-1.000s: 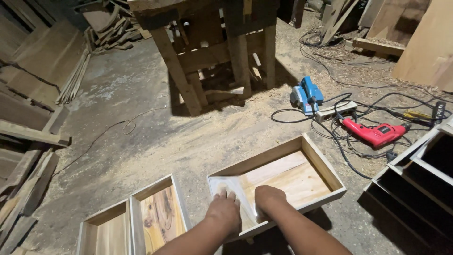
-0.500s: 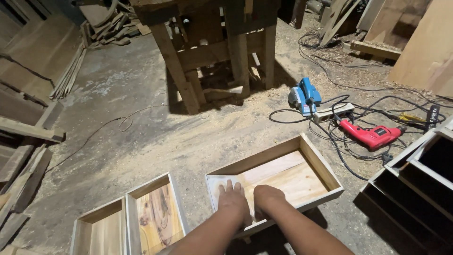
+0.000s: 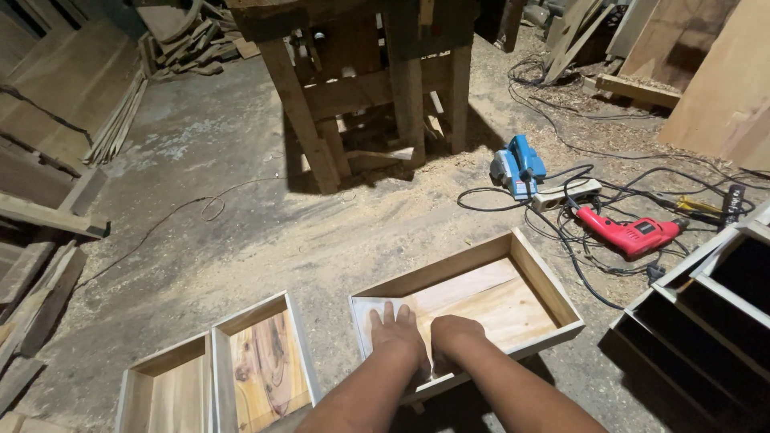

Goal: Applying wood glue and assembling wooden drawer components on the floor of a workshop.

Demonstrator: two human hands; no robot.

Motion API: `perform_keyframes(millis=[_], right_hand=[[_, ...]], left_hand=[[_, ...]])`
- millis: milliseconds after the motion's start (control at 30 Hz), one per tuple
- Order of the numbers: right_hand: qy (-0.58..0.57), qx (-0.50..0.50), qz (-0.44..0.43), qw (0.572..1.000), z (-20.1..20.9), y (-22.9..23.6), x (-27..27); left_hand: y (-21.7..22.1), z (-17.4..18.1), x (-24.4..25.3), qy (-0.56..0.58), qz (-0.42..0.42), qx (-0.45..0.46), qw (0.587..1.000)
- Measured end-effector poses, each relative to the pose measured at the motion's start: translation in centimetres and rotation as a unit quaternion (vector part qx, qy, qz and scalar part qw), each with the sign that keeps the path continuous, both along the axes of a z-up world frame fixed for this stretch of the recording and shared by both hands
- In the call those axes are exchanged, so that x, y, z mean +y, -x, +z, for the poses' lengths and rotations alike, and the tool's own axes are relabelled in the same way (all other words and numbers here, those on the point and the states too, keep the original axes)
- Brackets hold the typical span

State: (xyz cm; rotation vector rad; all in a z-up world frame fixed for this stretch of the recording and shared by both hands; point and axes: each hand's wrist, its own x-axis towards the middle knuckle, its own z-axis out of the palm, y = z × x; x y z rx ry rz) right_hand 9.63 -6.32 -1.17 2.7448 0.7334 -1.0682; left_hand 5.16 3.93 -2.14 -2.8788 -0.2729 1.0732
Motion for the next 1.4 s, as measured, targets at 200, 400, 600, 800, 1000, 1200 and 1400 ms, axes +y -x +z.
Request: perform_keyframes(millis=[200,400,600,800,1000,1200,1400], right_hand=[[0.018,0.013,0.002,1.000,1.7,0.6,0.4],[0.031,0.001,0.056,0.998,0.0,0.0,0.5],[-0.162,0.105,-0.058,0.979,5.6,-0.1,-3.2],[-0.444,0.177,-0.190,0.858,9.9,-3.9,-14.1],[-0.314,0.199,-0.347,0.861,3.7,-3.9,-26.4],[-0.240,0.148,-0.376,0.883,-15.1,0.4,-28.5],[-0.390,0.051,-0.413,0.821,-23.6,6.0,-26.2]], left_hand=[[-0.1,0.2,0.3,0.004,0.010,0.009,1.000],[0.1,0.7,0.0,-0.007,-0.001,0.020,1.000],[-0.3,-1.1,0.5,0.007,0.012,0.002,1.000],[0.8,0.7,-0.1,0.006,-0.007,0.006,1.000],[0.0,-0.8,0.1,-0.021,-0.029,0.018,0.999],[0.5,1.8,-0.1,-0.014,-0.058,0.043,0.997],[0.4,1.0,0.4,-0.006,-0.051,-0.003,0.999]])
